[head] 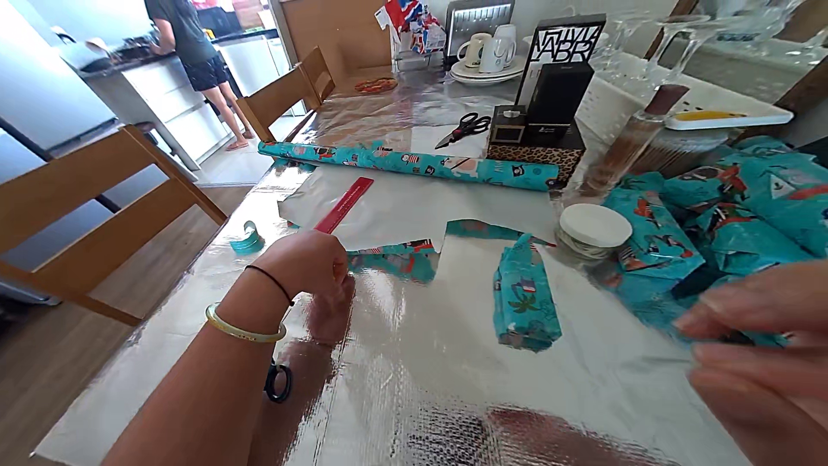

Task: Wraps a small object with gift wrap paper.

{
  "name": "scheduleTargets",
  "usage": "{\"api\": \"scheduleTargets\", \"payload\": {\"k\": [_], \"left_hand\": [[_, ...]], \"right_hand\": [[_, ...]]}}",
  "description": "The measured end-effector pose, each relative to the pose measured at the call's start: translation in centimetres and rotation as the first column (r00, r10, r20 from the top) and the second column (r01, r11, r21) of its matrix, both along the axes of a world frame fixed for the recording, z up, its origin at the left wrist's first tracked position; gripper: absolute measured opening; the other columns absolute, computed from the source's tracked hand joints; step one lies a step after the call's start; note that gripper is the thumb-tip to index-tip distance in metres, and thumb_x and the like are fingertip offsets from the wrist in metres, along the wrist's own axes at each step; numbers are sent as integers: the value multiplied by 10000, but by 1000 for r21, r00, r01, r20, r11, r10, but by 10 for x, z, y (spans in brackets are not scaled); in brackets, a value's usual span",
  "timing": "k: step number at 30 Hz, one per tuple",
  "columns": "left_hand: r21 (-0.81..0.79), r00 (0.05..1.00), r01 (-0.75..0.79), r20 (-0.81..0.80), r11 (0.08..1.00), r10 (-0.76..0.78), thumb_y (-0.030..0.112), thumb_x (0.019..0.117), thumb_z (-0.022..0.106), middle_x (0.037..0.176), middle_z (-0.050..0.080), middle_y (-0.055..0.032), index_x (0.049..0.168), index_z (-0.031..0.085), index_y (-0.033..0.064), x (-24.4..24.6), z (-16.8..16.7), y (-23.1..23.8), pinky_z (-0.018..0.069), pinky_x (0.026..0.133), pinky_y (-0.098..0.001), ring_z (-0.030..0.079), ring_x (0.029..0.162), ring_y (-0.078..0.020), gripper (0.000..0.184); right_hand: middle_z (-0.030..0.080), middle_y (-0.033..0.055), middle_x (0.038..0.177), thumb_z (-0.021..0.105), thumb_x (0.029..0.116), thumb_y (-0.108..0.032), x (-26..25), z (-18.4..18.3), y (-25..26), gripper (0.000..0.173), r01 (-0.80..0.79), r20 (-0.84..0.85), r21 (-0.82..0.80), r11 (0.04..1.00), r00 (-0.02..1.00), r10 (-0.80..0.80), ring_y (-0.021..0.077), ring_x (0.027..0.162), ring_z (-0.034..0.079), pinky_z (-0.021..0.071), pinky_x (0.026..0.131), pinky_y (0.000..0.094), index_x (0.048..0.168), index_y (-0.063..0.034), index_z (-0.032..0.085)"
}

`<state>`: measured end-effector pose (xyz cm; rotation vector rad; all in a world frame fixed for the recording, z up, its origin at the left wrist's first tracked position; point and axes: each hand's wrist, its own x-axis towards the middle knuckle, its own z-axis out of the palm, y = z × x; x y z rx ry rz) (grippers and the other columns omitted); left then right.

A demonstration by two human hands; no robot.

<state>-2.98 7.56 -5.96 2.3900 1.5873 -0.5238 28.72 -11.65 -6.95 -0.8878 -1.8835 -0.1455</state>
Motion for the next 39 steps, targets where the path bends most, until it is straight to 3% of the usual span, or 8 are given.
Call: {"api": "scheduleTargets", "payload": {"k": [7, 13, 20, 23, 27, 29, 33, 39], "left_hand": [[49, 999, -41, 17, 998, 40, 240, 762, 922, 996, 722, -133, 1125, 718, 117, 1, -5, 7, 521, 854, -634, 685, 956, -360, 434], [86, 996, 70, 46, 994, -74, 265, 716, 944, 1097, 700, -97, 1101, 715, 124, -9, -14, 16, 494, 954, -608, 630, 1116, -352, 470], [157, 978, 135, 136, 978, -157, 286, 637, 989, 1107, 679, -94, 1089, 722, 165, -10, -13, 14, 507, 921, -607, 609, 1130, -354, 539], [326, 882, 158, 379, 932, -281, 192, 681, 963, 1172, 672, -175, 1138, 744, 121, -6, -3, 0, 512, 911, -663, 614, 1127, -428, 511], [305, 675, 93, 681, 948, -285, 239, 897, 792, 1058, 706, -84, 1180, 692, 93, 45, 1, -32, 589, 741, -452, 690, 895, -235, 333], [76, 625, 90, 772, 993, -115, 291, 940, 755, 1021, 724, -86, 1279, 635, 71, 80, -16, -43, 612, 732, -423, 713, 839, -209, 421], [-158, 688, 66, 722, 985, 70, 409, 931, 754, 1153, 699, -174, 1454, 504, 18, 128, -48, -44, 557, 919, -531, 694, 1007, -305, 699], [-134, 625, -7, 773, 991, 109, 380, 953, 735, 1192, 645, -186, 1330, 606, 31, 151, -58, -51, 563, 898, -487, 672, 1009, -290, 529]], "right_hand": [[633, -143, 1130, 671, 965, -346, 7, -1, 30, 108, 94, -108, 70, 993, 990, -86, -6, 1064, 610, 537, 874, 169, 967, -242, 700], [638, -86, 1089, 652, 968, -311, 13, -1, 43, 144, 128, -131, 14, 992, 983, -125, -2, 995, 620, 538, 806, 147, 914, -182, 682], [643, -66, 1090, 682, 941, -272, 19, -8, 56, 107, 87, -276, -177, 980, 952, -135, 20, 976, 651, 586, 782, 174, 903, -174, 664], [671, -23, 1122, 649, 939, -183, 20, -9, 61, 75, -19, -440, -498, 867, 867, -234, 75, 1011, 656, 584, 784, 262, 867, -163, 653], [690, 37, 1216, 523, 1053, -127, 30, -15, 78, 143, -226, -499, -807, 546, 756, -424, 127, 1051, 665, 547, 898, 326, 1007, -73, 647], [681, 65, 1199, 506, 1066, -156, 34, -21, 82, 138, -309, -509, -844, 439, 721, -470, 150, 1066, 657, 538, 909, 360, 1050, -63, 607], [682, 108, 1179, 470, 1082, -147, 28, -21, 82, 138, -428, -517, -856, 291, 687, -511, 198, 1007, 696, 578, 867, 384, 1092, -53, 571], [687, 114, 1160, 447, 1092, -159, 23, -24, 81, 147, -526, -591, -804, 277, 657, -469, 223, 990, 711, 599, 825, 399, 1092, -60, 556]]}}
